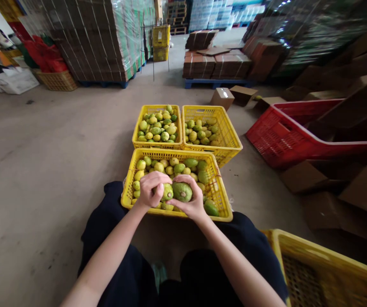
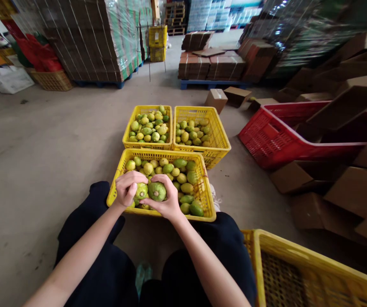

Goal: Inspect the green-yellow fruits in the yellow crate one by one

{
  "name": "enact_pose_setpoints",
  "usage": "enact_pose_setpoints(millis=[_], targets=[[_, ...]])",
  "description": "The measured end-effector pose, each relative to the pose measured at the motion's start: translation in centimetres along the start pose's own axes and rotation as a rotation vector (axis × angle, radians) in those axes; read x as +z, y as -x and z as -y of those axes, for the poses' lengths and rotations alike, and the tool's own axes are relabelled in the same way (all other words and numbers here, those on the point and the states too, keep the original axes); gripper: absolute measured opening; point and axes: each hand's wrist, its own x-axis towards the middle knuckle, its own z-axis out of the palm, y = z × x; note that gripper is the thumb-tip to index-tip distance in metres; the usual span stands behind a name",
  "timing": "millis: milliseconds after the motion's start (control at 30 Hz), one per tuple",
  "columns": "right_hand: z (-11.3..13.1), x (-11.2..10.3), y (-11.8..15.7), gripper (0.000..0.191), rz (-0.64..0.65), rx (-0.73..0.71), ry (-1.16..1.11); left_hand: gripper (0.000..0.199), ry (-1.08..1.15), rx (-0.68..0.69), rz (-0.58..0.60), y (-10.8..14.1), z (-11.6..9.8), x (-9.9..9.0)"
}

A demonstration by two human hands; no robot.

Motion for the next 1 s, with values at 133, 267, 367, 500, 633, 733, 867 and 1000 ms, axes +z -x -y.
enact_pose_setpoints(millis=[133, 267, 367, 500, 633, 733, 867, 1000], targets=[[-0.4, 0.0, 0.0, 0.053, -0.003, -0.051, 0.021, 0.033, -0.183, 0.267, 0.017, -0.3, 0.0, 0.0], [-0.4, 0.2, 0.1, 0.052, -0.029, 0.004, -0.019, 0.038, -0.185, 0.153, 0.008, 0.0, -0.1, 0.3], [0.0, 0.8, 0.2, 0.054, -0.108, 0.165, -0.135, 0.039, -0.019, -0.142, -0.077, -0.2, 0.0, 1.0], [0.4, 1.5, -0.3, 0.055, -0.276, 0.564, -0.523, 0.044, 0.525, -0.787, -0.278, -1.4, 0.5, 1.8], [0.4, 1.1, -1.3, 0.043, -0.342, 0.894, -0.860, 0.041, 0.914, -1.185, -0.482, -2.6, 0.6, 1.7], [0.1, 0.7, -1.8, 0.030, -0.345, 1.071, -0.965, 0.035, 0.977, -1.298, -0.524, -2.9, 0.3, 1.4], [-0.3, 0.9, -1.8, 0.017, -0.383, 1.255, -1.015, 0.043, 1.047, -1.405, -0.549, -2.6, 0.0, 1.4], [-0.5, 1.1, -1.8, 0.021, -0.384, 1.297, -1.041, 0.044, 1.079, -1.413, -0.612, -2.2, 0.1, 1.6]])
